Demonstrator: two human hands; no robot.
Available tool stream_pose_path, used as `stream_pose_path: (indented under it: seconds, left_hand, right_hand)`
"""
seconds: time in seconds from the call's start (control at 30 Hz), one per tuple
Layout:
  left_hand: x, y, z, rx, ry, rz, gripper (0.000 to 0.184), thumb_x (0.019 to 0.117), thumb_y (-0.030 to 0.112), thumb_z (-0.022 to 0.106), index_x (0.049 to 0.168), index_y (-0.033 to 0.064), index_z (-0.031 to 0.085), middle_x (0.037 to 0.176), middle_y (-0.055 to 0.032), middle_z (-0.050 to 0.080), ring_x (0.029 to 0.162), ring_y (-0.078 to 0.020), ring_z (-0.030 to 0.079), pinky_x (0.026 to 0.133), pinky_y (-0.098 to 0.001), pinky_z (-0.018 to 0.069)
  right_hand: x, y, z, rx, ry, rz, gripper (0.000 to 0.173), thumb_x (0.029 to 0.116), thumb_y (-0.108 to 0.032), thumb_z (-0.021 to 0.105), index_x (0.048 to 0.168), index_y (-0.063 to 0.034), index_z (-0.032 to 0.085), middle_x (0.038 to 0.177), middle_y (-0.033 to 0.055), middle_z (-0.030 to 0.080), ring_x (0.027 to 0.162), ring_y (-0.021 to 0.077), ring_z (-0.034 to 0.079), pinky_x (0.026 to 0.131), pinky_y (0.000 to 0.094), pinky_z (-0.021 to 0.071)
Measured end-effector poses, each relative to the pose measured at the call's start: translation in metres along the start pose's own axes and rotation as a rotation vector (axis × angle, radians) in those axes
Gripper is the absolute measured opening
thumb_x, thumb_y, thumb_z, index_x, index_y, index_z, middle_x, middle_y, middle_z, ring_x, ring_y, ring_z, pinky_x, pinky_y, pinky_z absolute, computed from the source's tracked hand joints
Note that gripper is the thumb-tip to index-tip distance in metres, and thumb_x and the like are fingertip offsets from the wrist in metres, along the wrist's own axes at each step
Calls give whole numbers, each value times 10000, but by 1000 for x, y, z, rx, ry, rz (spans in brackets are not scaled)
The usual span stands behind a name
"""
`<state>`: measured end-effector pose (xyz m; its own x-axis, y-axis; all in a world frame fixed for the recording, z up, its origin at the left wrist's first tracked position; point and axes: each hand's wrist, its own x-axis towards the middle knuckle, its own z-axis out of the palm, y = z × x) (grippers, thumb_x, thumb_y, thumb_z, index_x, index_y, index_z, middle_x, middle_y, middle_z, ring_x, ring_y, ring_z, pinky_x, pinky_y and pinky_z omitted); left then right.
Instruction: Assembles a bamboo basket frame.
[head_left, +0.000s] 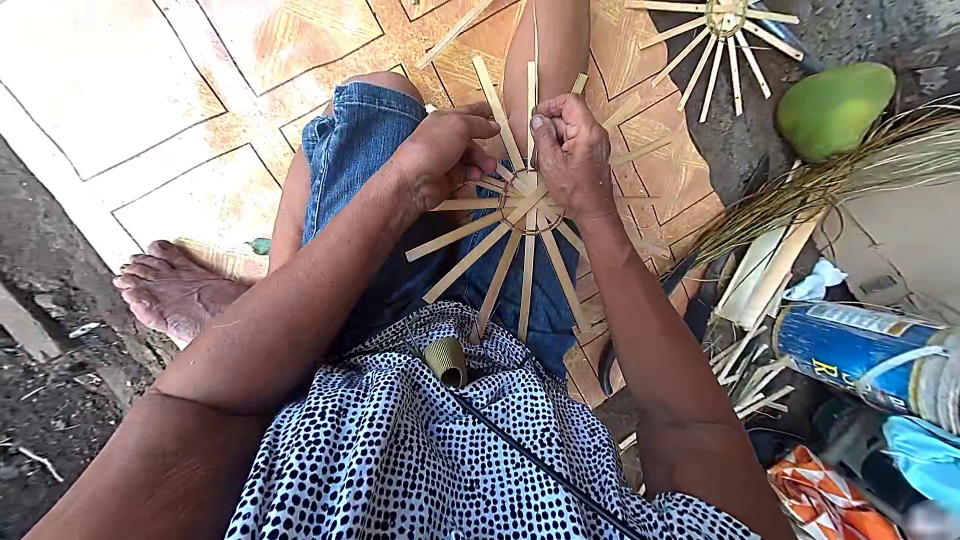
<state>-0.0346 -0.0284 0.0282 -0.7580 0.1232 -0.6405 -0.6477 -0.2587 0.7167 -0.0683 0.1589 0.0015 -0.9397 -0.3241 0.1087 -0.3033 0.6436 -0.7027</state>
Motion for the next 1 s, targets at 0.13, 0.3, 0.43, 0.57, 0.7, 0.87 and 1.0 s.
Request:
stream_pose_path:
  seconds: [0.13,0.3,0.43,0.57,0.7,0.87,1.0]
  left_hand:
    - [-1,2,-1,-27,-49,12,447,1013,51,483,1441,181,481,1312,-33,631,610,-44,571,484,-167,446]
    - [0,2,-2,-56,-99,52,526,977,-8,463,1460,199,437,1397,-39,583,656,-51,624,520,-171,500]
    - [4,-15,0,-74,67,184,313,1027,57,563,1337,95,586,1110,-55,685,517,-39,524,435,-160,423]
    - [6,-44,11,18,346,519,179,919,69,755,1086,32,702,822,0,736,451,-20,540,367,-174,415]
    - [-6,-61,10,234,340,875,231,999,74,625,1182,-20,522,833,-21,694,707,-84,689,659,-255,589]
    - [-15,-78,11,352,287,987,165,1020,50,560,1094,-14,428,831,-76,658,732,-139,700,690,-325,618]
    - [-17,-86,14,397,250,813,126,981,79,560,1021,27,453,770,-35,603,651,-111,641,610,-304,575]
  right_hand:
    - [4,-1,-2,-43,-38,44,256,1043,-169,502,1175,-5,647,767,62,650,652,152,598,666,359,514]
    - [8,-2,-3,-118,-197,-4,311,1059,-179,460,1226,-89,707,856,85,704,736,213,645,700,466,501]
    - [6,4,-15,-46,-314,-77,322,1061,-155,478,1249,-79,729,1107,109,729,1024,192,681,924,398,518]
    - [-7,20,-16,119,-124,-221,196,982,-136,662,1096,-25,776,989,101,745,861,86,690,790,225,566]
    - [-13,29,-17,263,-49,-307,309,894,-111,772,1129,82,717,930,109,730,797,57,673,732,193,567]
    - [-18,29,-13,48,-184,-341,1071,727,-528,868,1487,80,421,992,78,637,866,146,568,788,302,501]
    - [-13,31,-4,-54,-226,-398,929,742,-456,862,1440,46,510,1049,148,663,908,252,609,816,414,523]
